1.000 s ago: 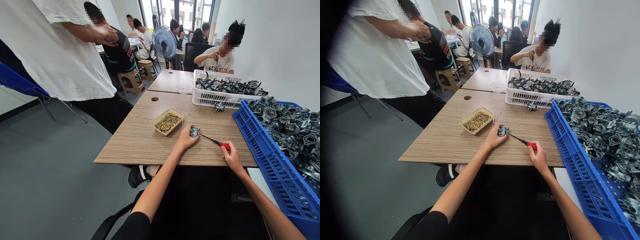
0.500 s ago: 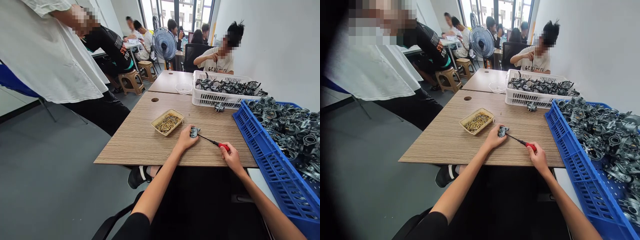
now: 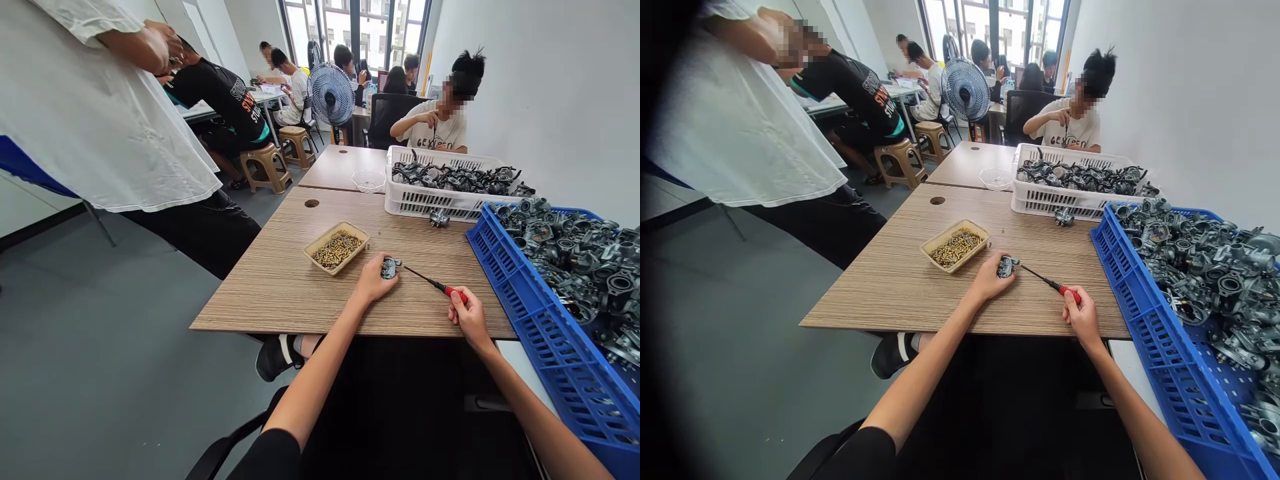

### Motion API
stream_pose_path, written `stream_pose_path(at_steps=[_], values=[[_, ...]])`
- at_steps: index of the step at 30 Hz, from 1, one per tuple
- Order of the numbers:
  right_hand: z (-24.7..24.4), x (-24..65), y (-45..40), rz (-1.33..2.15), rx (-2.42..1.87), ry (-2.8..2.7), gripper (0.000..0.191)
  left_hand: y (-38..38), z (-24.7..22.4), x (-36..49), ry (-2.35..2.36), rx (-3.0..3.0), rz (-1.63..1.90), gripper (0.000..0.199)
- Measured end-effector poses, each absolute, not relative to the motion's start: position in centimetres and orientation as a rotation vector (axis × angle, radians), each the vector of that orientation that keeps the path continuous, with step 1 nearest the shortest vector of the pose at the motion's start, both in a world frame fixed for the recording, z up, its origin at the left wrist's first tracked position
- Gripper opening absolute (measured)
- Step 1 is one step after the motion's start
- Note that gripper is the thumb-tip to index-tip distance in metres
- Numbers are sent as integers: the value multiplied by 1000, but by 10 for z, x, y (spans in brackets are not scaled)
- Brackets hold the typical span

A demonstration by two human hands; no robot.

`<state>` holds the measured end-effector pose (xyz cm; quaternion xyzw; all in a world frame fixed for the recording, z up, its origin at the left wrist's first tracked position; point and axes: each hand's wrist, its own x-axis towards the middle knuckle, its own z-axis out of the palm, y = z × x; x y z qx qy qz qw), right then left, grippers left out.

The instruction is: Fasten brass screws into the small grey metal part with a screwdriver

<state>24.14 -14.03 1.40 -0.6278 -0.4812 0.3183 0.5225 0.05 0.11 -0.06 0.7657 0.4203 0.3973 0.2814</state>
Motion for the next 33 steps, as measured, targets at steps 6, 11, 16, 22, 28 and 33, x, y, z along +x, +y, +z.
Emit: stream_pose_path(at_steps=[6, 11, 16, 22, 28, 33], values=[[15, 241, -140, 761, -1491, -1113, 59, 1, -1, -1, 1095, 2038, 1092, 49], [12, 242, -139, 769, -1483, -1094, 59, 0, 0, -1, 1105, 2019, 1094, 47], [10, 239, -143, 634, -1586, -1149, 57, -2, 5, -1, 1092, 2004, 1095, 40], [0, 245, -138, 194, -1765, -1368, 48, -4, 3, -2, 1103, 1963, 1094, 44], [-7, 241, -112, -99, -1947, -1506, 42, -4, 0, -6, 1047, 1874, 1083, 61], [6, 192, -90, 81, -1659, -1798, 67, -1, -2, -11, 1000, 1578, 1235, 54]])
